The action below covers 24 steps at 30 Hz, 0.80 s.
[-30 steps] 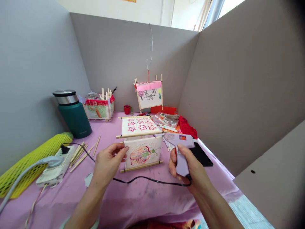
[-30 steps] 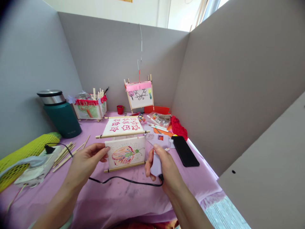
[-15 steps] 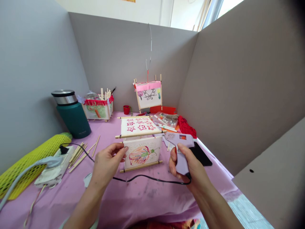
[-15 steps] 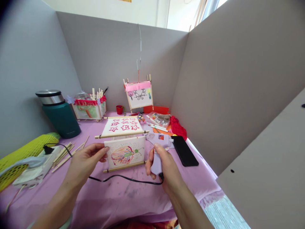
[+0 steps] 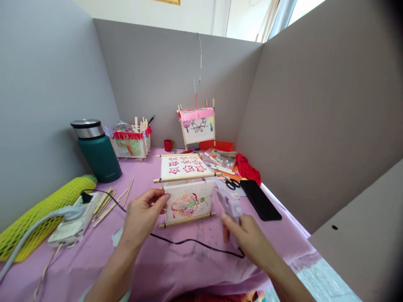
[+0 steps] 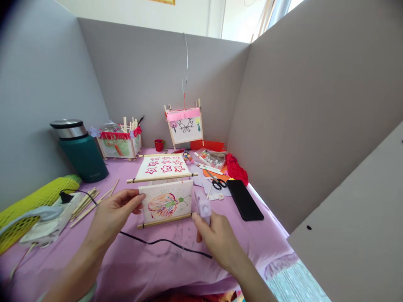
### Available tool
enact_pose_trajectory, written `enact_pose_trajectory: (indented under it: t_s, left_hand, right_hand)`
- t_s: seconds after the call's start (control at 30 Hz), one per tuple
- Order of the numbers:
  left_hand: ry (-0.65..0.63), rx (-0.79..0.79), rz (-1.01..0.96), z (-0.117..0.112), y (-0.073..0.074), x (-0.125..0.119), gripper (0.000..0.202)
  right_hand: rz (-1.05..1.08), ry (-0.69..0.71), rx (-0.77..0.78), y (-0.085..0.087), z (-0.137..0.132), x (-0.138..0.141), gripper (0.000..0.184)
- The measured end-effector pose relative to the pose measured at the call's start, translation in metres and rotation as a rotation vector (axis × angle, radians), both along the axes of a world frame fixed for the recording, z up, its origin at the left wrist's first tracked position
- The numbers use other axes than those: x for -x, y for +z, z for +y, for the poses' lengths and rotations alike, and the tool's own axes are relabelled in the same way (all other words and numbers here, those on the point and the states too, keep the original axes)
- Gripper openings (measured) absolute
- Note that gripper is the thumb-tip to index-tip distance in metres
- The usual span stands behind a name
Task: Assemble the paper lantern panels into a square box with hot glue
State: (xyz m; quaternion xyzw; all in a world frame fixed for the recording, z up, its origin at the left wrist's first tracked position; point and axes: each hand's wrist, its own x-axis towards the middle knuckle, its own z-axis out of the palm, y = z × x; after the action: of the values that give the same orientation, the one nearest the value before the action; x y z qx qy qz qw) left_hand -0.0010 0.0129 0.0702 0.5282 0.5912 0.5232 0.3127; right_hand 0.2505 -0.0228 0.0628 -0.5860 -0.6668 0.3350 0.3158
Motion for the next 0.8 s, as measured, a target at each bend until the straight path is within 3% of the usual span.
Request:
enact_pose_trajectory:
  t_s: [0.07, 0.17, 0.37, 0.5, 0.67, 0.8]
  left_hand:
    - [-0.001, -0.003, -0.003, 0.0, 0.0, 0.0, 0.031]
    - [-0.005, 0.002, 0.007, 0.0, 0.0, 0.0, 0.031]
    - [-0.023, -0.01, -0.004, 0.0, 0.0, 0.0, 0.029]
    - [-0.026, -0.003, -0.009, 0.001, -0.003, 0.0, 0.03]
    - [-0.029, -0.007, -0.025, 0.002, -0.004, 0.0, 0.031]
    - [-0.029, 0.001, -0.038, 0.002, -0.004, -0.001, 0.03]
  right_hand:
    - [-0.417, -0.105, -0.126, -0.008, -0.001, -0.001, 0.042]
    - [-0.794, -0.213, -0.119, -0.017, 0.002, 0.0, 0.04]
    - [-0.905, -0.203, -0.094, -0.026, 0.006, 0.004, 0.041]
    - [-0.768, -0.195, -0.224, -0.013, 0.011, -0.005, 0.036]
    - [-0.213, -0.146, -0.622, 0.024, 0.036, -0.01, 0.022]
    - [0.045, -0.073, -0.62, 0.042, 0.067, -0.006, 0.023]
